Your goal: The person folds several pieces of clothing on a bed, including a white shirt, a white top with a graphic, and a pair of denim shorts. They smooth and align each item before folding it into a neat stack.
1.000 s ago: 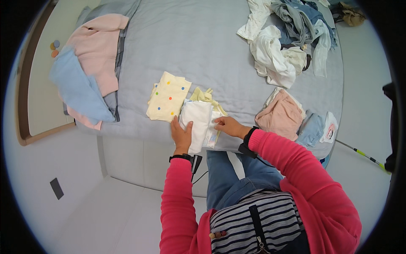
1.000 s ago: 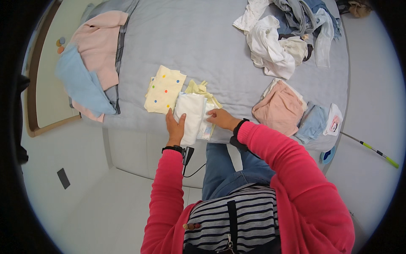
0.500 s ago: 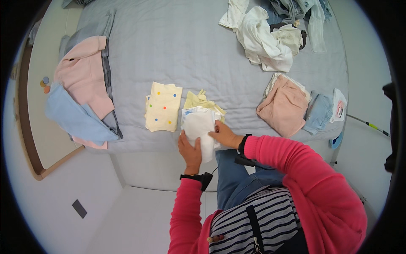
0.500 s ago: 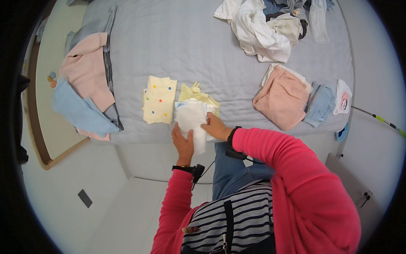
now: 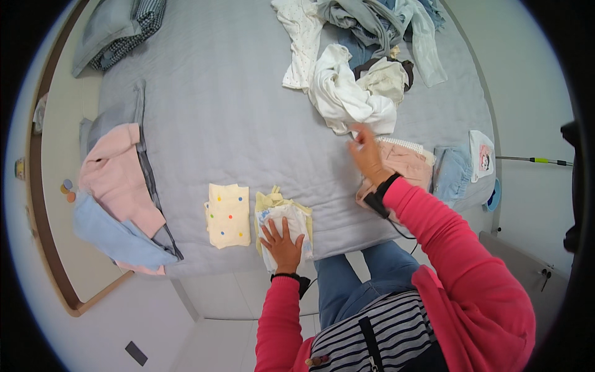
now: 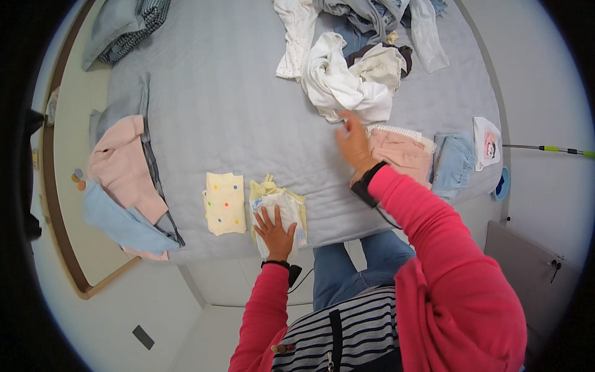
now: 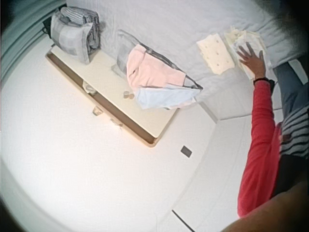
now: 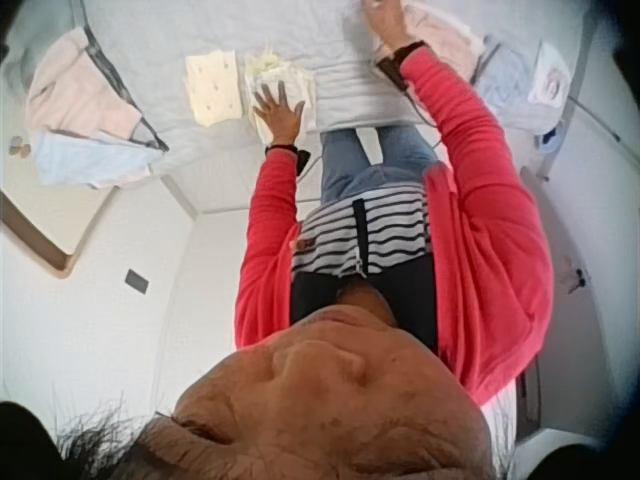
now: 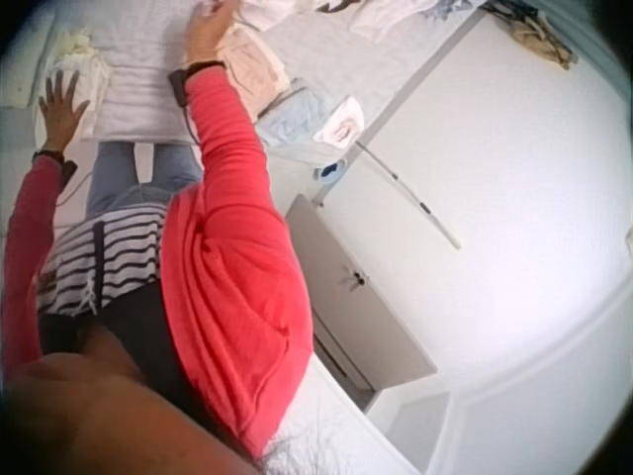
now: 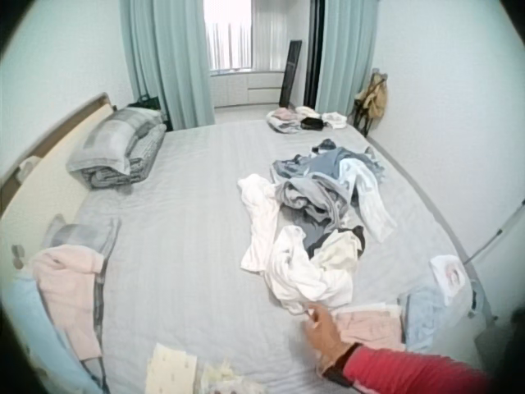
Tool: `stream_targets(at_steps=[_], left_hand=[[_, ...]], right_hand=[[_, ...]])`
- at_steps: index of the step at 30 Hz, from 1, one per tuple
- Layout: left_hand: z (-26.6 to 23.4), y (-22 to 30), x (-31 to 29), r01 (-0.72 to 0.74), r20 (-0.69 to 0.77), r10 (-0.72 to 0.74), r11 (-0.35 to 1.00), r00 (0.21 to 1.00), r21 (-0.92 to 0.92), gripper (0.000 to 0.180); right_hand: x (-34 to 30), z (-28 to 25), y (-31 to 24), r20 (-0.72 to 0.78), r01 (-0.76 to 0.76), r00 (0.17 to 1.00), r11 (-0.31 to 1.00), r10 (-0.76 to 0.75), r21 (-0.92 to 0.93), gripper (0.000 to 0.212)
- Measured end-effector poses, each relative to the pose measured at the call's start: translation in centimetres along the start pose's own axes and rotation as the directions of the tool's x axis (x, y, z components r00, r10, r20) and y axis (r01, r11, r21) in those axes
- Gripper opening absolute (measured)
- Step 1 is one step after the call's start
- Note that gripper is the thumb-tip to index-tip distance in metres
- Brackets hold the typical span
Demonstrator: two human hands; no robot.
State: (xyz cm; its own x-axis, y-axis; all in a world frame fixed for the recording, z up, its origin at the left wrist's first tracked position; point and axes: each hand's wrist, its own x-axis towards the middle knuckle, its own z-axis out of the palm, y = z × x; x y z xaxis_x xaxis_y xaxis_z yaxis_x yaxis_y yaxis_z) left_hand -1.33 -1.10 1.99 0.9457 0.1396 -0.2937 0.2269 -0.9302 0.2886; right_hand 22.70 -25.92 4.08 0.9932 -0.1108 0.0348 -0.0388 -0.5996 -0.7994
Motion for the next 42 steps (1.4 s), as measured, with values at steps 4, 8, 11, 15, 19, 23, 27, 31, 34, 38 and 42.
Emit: stream_targets(at_steps=[4, 8, 11, 15, 19, 23, 27, 31, 34, 38, 42], left_hand=[[-3.3, 2.3, -0.5, 0.032, -0.085, -0.039, 0.996, 0.996, -0.081, 0.066], [-5.8, 6.5, 1.9, -0.135, -0.153, 0.071, 0.875, 0.986, -0.465, 0.05], [-7.4, 9.7, 5.2, -0.008, 0.055, 0.084, 0.607, 0.995, -0.795, 0.044], [-10.4, 14.2, 9.0, -0.099, -0.04, 0.129, 0.492, 0.991, -0.865, 0.062], [-13.9, 18.0, 10.0, -0.04, 0.016, 0.195, 0.275, 0.981, -0.961, 0.084], [-15.4, 20.4, 9.8, 0.249, 0.238, 0.372, 0.02, 0.897, -0.968, 0.071], [-16.0, 20.4, 9.3, 0.254, 0.314, 0.388, 0.2, 0.866, -0.946, 0.018], [-19.2, 18.4, 8.8, 0.052, 0.126, 0.285, 0.255, 0.95, -0.965, 0.007], [-22.9, 18.0, 8.8, -0.136, -0.054, 0.276, 0.288, 0.96, -0.948, 0.012], [-27.9, 19.1, 7.9, -0.271, -0.198, 0.3, 0.226, 0.933, -0.936, 0.013], [-32.0, 20.7, 7.1, -0.416, -0.354, 0.259, 0.248, 0.899, -0.875, 0.015]], right_hand=[[6.0, -4.3, 1.7, -0.189, 0.165, 0.918, 0.77, -0.349, -0.617, 0.04], [8.9, -5.3, 1.0, -0.005, 0.06, 0.997, 0.833, -0.075, -0.551, 0.032], [8.7, -5.9, -2.2, 0.252, -0.126, 0.967, 0.905, 0.021, 0.405, 0.026], [5.6, -10.0, -7.6, 0.52, -0.474, 0.852, 0.515, 0.064, 0.714, 0.033], [3.5, -13.9, -10.9, 0.641, -0.649, 0.76, 0.129, 0.104, 0.749, 0.039], [1.4, -16.1, -12.1, 0.73, -0.728, 0.681, -0.053, 0.054, 0.684, 0.041], [0.4, -18.5, -12.1, 0.646, -0.643, 0.761, 0.068, -0.054, 0.763, 0.038], [1.7, -22.6, -11.1, 0.304, -0.327, 0.94, 0.654, 0.152, 0.682, 0.034], [1.4, -24.3, -11.5, 0.252, -0.242, 0.962, 0.741, 0.101, 0.626, 0.036], [0.9, -25.7, -14.5, 0.142, -0.119, 0.989, 0.723, 0.03, 0.681, 0.035], [0.3, -28.4, -18.7, 0.1, -0.058, 0.995, 0.655, -0.028, 0.754, 0.034]])
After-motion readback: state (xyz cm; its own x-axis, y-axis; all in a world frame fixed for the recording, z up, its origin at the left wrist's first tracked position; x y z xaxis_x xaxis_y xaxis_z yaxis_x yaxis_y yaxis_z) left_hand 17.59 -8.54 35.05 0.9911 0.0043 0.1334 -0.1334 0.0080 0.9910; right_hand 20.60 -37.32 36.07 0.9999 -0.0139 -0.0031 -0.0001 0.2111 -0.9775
